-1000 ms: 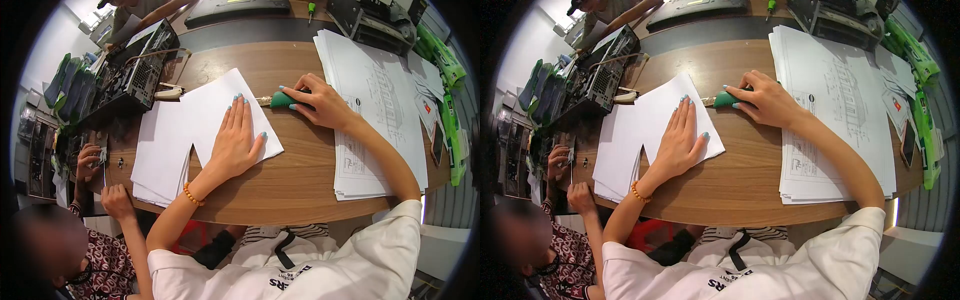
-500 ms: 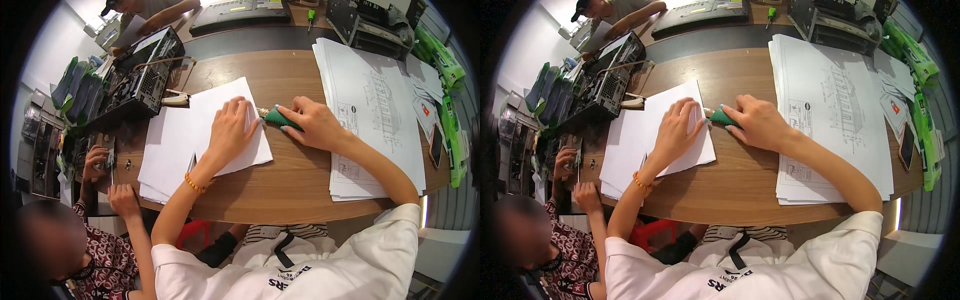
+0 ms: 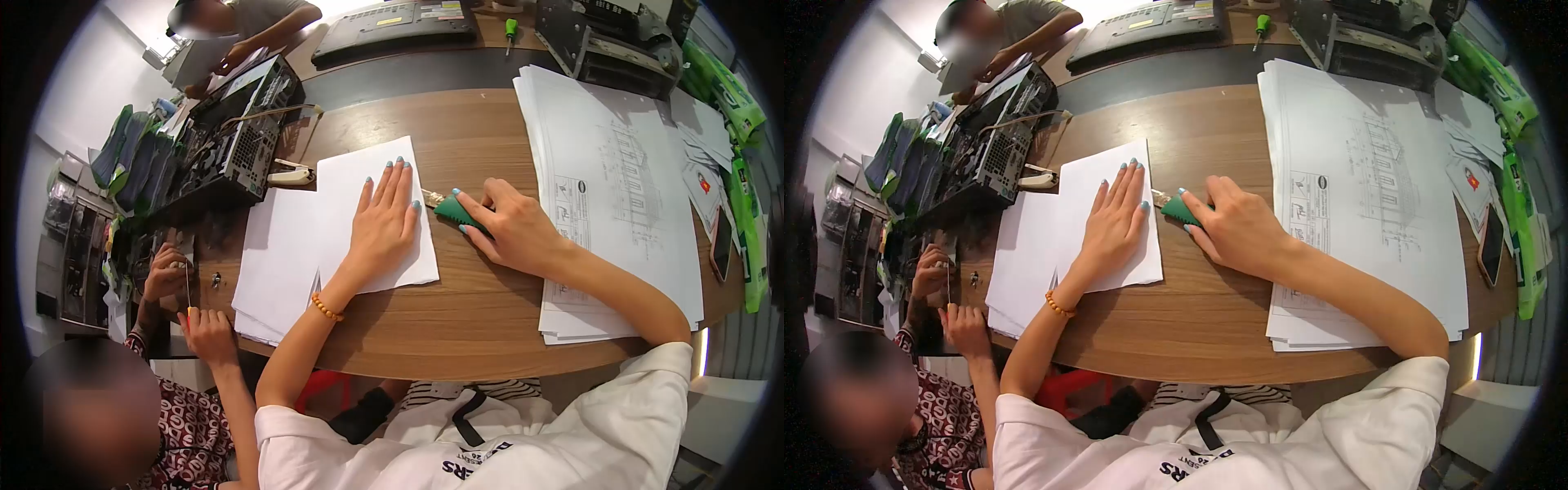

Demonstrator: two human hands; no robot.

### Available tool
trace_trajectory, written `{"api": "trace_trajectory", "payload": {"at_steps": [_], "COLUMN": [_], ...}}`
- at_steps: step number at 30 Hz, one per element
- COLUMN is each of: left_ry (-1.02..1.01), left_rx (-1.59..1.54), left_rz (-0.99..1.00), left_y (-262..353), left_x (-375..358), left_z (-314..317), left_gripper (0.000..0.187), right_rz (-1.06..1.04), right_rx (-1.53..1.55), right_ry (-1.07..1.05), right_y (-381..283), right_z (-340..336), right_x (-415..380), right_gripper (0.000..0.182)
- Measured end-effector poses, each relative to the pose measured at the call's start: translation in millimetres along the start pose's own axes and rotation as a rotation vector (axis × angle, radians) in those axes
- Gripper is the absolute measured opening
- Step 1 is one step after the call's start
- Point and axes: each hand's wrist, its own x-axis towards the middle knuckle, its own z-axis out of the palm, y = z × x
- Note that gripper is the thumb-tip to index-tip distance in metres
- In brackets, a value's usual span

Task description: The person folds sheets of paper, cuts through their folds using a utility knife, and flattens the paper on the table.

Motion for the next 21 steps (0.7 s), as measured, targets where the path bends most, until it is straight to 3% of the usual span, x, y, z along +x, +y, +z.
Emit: {"api": "trace_trajectory", "payload": {"at_steps": [21], "left_ry": [0.044], "left_rx": [0.061], "left_rz": [-0.031], "left_y": [5.7], "left_x": [-1.6], "left_z": [3.3], "left_gripper": [0.055], "right_rz": [0.031], "right_rx": [-0.078], "right_ry": [0.087], "right_y": [0.1], "right_z": [17.0], "right_x": [10.7], "right_gripper": [0.039]}}
